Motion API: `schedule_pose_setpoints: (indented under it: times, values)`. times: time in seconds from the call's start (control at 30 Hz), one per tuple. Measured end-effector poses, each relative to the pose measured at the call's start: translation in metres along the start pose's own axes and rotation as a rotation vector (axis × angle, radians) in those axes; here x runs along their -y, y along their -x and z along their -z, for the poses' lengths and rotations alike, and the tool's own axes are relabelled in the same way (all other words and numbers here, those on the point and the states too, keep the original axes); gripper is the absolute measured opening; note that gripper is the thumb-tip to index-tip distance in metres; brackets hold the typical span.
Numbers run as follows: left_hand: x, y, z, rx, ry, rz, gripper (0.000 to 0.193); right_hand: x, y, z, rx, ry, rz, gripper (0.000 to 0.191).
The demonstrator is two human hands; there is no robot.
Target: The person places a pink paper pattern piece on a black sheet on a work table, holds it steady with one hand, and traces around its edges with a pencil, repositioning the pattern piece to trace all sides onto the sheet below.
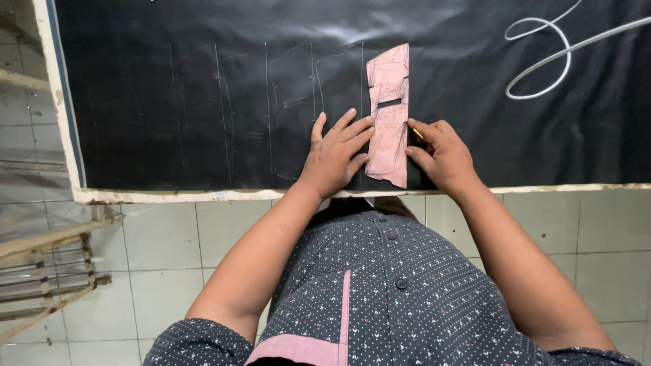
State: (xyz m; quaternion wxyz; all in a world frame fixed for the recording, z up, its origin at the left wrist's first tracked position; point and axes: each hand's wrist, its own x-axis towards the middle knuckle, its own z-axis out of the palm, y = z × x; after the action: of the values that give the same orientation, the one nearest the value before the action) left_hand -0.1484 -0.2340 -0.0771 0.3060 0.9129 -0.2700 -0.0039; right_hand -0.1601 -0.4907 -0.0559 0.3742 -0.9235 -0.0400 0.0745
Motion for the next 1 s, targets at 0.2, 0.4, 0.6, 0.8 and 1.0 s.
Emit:
schedule_pose_setpoints:
  times: [0.2,0.4,0.6,0.8,1.0]
  values:
    - [0.005,0.002,-0.004,-0.013,0.030,0.001,0.053,0.000,-0.002,0.001,0.034,0.056,0.008,0.051]
    - [-0.001,-0.001,0.004,-0.021,0.030,0.003,0.051,-0.002,-0.003,0.002,0.048,0.088,0.026,0.052]
    - [-0.028,-0.010,0.004,-0.062,-0.200,-0.036,0.031,-0.001,-0.008,0.004,0.078,0.057,0.003,0.050]
    - [-0.088,-0.025,-0.043,0.370,-0.037,0.489,0.047,0.027,-0.026,0.028,-0.078,0.021,0.283,0.015]
    - [-0.094,-0.026,-0.109,0.700,-0.701,-0.118,0.045,0.070,-0.050,0.024,0.262,0.040,0.329,0.018]
